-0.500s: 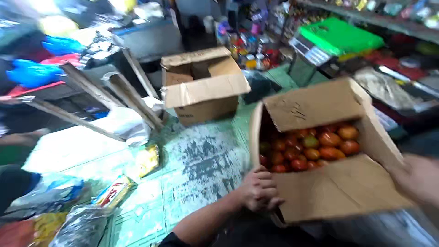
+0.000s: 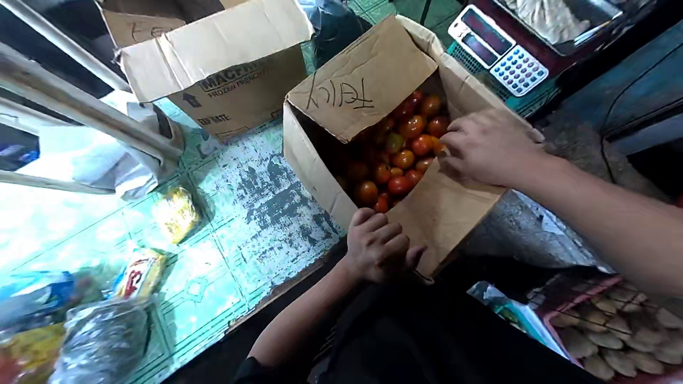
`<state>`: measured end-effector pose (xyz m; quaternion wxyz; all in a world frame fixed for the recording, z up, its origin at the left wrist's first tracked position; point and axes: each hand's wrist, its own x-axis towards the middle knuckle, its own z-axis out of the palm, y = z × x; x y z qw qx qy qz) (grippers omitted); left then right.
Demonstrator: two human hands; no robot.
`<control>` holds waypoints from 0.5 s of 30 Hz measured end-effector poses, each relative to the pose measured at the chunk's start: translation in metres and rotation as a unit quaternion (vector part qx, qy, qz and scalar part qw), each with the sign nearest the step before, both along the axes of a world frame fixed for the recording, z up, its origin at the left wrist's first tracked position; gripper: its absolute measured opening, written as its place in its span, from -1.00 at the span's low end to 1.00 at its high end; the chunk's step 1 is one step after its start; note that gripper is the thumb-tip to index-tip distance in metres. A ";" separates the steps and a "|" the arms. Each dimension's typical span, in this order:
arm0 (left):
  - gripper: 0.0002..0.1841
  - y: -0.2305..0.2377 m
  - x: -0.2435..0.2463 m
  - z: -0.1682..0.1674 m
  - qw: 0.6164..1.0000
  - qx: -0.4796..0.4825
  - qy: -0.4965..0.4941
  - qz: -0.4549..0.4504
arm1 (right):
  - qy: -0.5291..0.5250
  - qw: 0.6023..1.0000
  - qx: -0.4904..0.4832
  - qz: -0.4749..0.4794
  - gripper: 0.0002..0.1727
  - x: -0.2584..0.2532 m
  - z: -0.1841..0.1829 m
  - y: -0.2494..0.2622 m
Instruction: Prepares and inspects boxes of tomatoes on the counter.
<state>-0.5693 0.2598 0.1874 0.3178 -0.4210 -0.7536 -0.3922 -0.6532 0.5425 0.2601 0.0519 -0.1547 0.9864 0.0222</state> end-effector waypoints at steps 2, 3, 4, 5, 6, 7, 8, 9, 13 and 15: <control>-0.40 0.002 -0.005 -0.001 1.000 0.008 0.001 0.001 | -0.129 0.989 0.042 -0.067 -0.33 -0.013 -0.009 -0.005; -0.41 0.001 -0.006 -0.002 1.000 0.008 0.001 0.001 | -0.167 0.979 0.052 -0.106 -0.25 -0.018 -0.010 -0.005; -0.43 0.001 -0.004 -0.003 1.000 0.010 -0.004 0.005 | -0.181 0.972 0.051 -0.139 -0.20 -0.022 -0.009 -0.006; -0.45 0.000 0.002 -0.001 1.000 0.012 -0.017 0.019 | -0.176 0.971 0.032 -0.161 -0.16 -0.024 -0.005 -0.006; -0.50 0.000 0.009 0.005 0.998 0.014 -0.038 0.039 | -0.148 0.974 -0.014 -0.171 -0.17 -0.025 0.002 -0.003; -0.56 -0.001 0.018 0.017 0.996 0.015 -0.059 0.064 | -0.103 0.976 -0.088 -0.169 -0.20 -0.024 0.013 0.002; -0.61 -0.002 0.027 0.034 0.993 0.013 -0.079 0.082 | -0.055 0.971 -0.172 -0.159 -0.25 -0.020 0.030 0.007; -0.65 -0.007 0.032 0.053 0.992 0.016 -0.090 0.084 | -0.009 0.957 -0.250 -0.146 -0.29 -0.012 0.049 0.013; -0.69 -0.027 0.033 0.118 0.988 0.106 -0.090 0.065 | -0.027 0.871 -0.490 -0.009 -0.43 0.046 0.096 0.079; -0.68 -0.023 0.018 0.138 0.972 0.190 -0.130 0.049 | -0.097 0.816 -0.568 0.055 -0.57 0.080 0.078 0.125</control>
